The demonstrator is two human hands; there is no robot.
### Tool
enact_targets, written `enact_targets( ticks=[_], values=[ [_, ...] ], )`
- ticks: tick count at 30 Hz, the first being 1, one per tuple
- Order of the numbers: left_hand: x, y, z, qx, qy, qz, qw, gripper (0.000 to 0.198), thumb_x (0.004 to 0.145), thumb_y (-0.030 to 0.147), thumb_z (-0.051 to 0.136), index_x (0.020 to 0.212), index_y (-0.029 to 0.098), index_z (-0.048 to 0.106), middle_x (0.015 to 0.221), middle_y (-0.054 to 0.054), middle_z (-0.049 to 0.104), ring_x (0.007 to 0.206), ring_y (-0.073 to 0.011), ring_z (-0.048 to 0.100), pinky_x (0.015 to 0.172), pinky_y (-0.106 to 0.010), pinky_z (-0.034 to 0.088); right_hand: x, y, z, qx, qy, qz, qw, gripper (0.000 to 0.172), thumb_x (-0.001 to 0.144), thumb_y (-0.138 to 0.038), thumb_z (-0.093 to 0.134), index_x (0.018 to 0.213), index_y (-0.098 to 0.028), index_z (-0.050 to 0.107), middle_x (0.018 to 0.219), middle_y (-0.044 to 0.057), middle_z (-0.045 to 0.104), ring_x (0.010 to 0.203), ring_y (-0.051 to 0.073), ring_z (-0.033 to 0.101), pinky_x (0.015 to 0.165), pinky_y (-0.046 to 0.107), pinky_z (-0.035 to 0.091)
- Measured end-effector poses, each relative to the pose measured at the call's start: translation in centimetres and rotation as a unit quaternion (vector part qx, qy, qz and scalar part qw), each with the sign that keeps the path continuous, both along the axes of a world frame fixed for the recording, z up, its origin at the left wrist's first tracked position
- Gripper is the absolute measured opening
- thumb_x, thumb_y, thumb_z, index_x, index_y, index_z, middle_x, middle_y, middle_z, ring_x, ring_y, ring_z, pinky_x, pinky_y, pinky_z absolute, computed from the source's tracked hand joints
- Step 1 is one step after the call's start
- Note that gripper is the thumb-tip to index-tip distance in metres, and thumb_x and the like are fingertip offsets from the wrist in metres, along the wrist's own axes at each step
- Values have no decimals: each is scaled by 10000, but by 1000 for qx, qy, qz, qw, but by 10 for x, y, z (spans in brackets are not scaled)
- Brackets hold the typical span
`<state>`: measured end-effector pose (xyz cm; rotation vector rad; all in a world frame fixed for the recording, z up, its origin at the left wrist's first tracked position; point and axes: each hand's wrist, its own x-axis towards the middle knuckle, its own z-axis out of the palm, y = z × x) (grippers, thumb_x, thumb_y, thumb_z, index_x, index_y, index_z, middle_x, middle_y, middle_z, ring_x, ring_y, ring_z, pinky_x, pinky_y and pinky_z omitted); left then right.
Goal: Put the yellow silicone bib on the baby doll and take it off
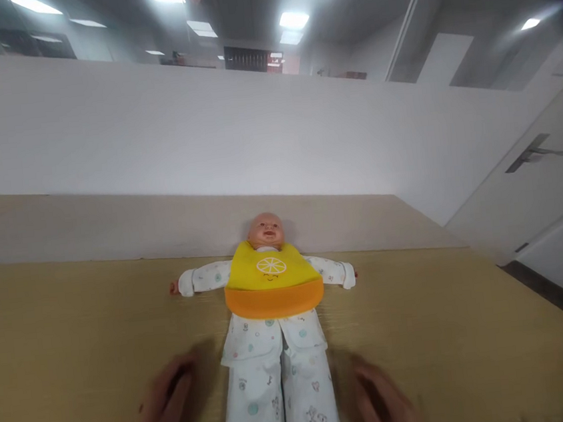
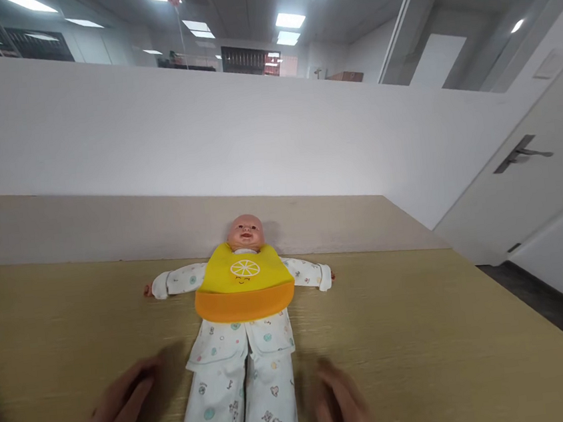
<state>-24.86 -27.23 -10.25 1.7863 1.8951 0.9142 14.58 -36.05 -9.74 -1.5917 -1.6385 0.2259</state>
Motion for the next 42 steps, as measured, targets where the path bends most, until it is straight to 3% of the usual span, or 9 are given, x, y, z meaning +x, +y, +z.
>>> enact_targets(
  ticks=[3, 6, 10, 14, 26, 31, 35, 39, 42],
  values=[
    [18, 49, -1, 96, 1, -84, 992, 292, 906, 340, 376, 958, 266, 653, 1119, -57, 705, 1069, -274, 650, 949, -454, 535, 8, 55, -7, 10, -91, 31, 995, 363, 932, -266, 443, 1253, -168, 582, 1252, 122, 633, 1131, 264, 627, 955, 421, 556],
    [34, 87, 4, 185, 95, -128, 970, 287, 893, 264, 403, 1033, 219, 650, 1189, -110, 673, 1143, -301, 603, 983, -472, 496, 6, 100, -8, 5, -132, 55, 990, 430, 929, -209, 392, 1329, -135, 529, 1336, 139, 575, 1224, 266, 564, 1011, 465, 516],
    [47, 107, 17, 207, 220, -192, 934, 361, 907, 221, 427, 1222, 174, 597, 1276, -129, 628, 1244, -314, 528, 1083, -497, 393, 0, 138, 0, 4, -194, 99, 976, 488, 916, -148, 376, 1393, -126, 477, 1422, 148, 492, 1327, 272, 455, 1091, 496, 432],
    [55, 114, 23, 197, 263, -185, 926, 379, 915, 229, 398, 1224, 162, 606, 1226, -145, 652, 1180, -330, 571, 1050, -517, 405, -4, 161, 8, -25, -238, 103, 965, 435, 937, -152, 374, 1327, -77, 550, 1377, 167, 528, 1318, 296, 445, 1129, 509, 356],
    [49, 131, 21, 101, 256, -127, 953, 393, 908, 326, 392, 1199, 168, 604, 1274, -157, 631, 1257, -335, 529, 1049, -471, 409, 25, 170, 3, -68, -248, 20, 966, 495, 983, -346, 354, 1399, -103, 470, 1465, 141, 448, 1368, 285, 382, 1130, 494, 300],
    [41, 137, 22, 78, 119, -151, 978, 396, 911, 420, 414, 1097, 185, 673, 1195, -127, 682, 1149, -307, 601, 1010, -450, 444, 34, 172, 0, -53, -187, 36, 980, 464, 961, -349, 373, 1320, -110, 544, 1386, 161, 526, 1292, 293, 467, 1090, 511, 345],
    [37, 133, 27, 39, -27, -125, 991, 364, 875, 467, 480, 1031, 231, 708, 1134, -62, 724, 1075, -274, 641, 981, -409, 466, 36, 170, 0, -21, -44, 53, 997, 358, 910, -298, 414, 1140, -144, 641, 1222, 129, 639, 1139, 256, 580, 979, 427, 465],
    [42, 123, 33, 37, -58, -66, 995, 309, 806, 442, 515, 853, 204, 706, 934, -49, 754, 886, -269, 663, 827, -375, 497, 30, 165, 3, -16, 50, 49, 997, 312, 900, -329, 430, 986, -138, 662, 1038, 117, 695, 956, 233, 644, 867, 372, 507],
    [48, 118, 36, 51, -52, -41, 996, 288, 797, 409, 471, 676, 196, 621, 627, -11, 628, 641, -208, 564, 614, -321, 429, 24, 163, 6, -43, 91, 34, 994, 338, 888, -377, 445, 957, -140, 675, 922, 97, 704, 828, 224, 647, 757, 345, 508]
  ],
)
